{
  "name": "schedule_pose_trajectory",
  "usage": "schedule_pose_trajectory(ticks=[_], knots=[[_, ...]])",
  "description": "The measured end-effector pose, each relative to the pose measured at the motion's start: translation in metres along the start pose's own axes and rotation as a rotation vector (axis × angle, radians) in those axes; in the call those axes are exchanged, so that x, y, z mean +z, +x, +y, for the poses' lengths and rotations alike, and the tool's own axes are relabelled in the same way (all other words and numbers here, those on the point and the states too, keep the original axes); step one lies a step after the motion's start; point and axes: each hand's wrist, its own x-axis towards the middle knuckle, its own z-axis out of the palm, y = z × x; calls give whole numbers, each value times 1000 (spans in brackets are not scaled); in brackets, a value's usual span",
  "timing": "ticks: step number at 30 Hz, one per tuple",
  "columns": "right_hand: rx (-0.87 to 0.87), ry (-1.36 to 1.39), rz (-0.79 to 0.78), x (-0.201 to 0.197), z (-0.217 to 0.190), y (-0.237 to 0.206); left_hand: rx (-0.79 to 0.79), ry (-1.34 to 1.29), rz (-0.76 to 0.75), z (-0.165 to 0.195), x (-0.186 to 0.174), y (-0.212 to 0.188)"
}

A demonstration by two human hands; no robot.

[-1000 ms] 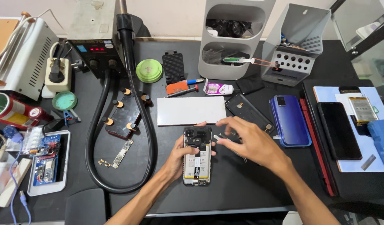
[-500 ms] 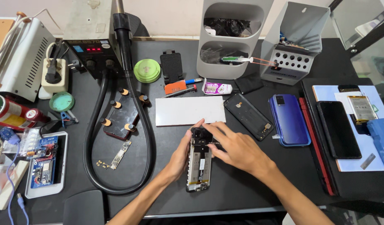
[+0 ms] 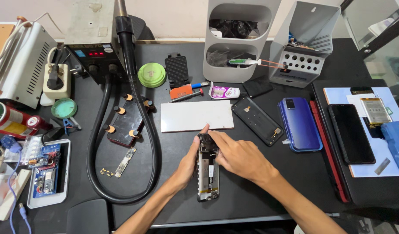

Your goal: The person disassembles a smartphone using tweezers and a screwdriver, removing the back cover, internal components, and the motherboard. They then use a heat gun to warm the screen area, likely to loosen adhesive for screen removal.

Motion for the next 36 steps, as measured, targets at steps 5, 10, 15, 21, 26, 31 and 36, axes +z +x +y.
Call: schedule_pose_trajectory(ticks=[5, 10, 15, 21, 26, 31, 36], knots=[[38, 92, 153, -24, 13, 0, -52, -201, -61, 5, -1, -1], [313, 67, 266, -77, 52, -7, -97, -289, -18, 11, -3, -5], [292, -41, 454, -98, 96, -22, -171, -323, 83, 17, -5, -7], [431, 124, 303, -79, 147, -26, -217, -286, 175, 14, -8, -9], [452, 189, 288, -54, 157, -12, -211, -288, 180, 10, -10, -8], [444, 296, 389, -37, 138, 9, -198, -280, 179, 10, -9, -8], [481, 440, 437, -22, 127, 24, -202, -278, 187, 10, -8, -9]])
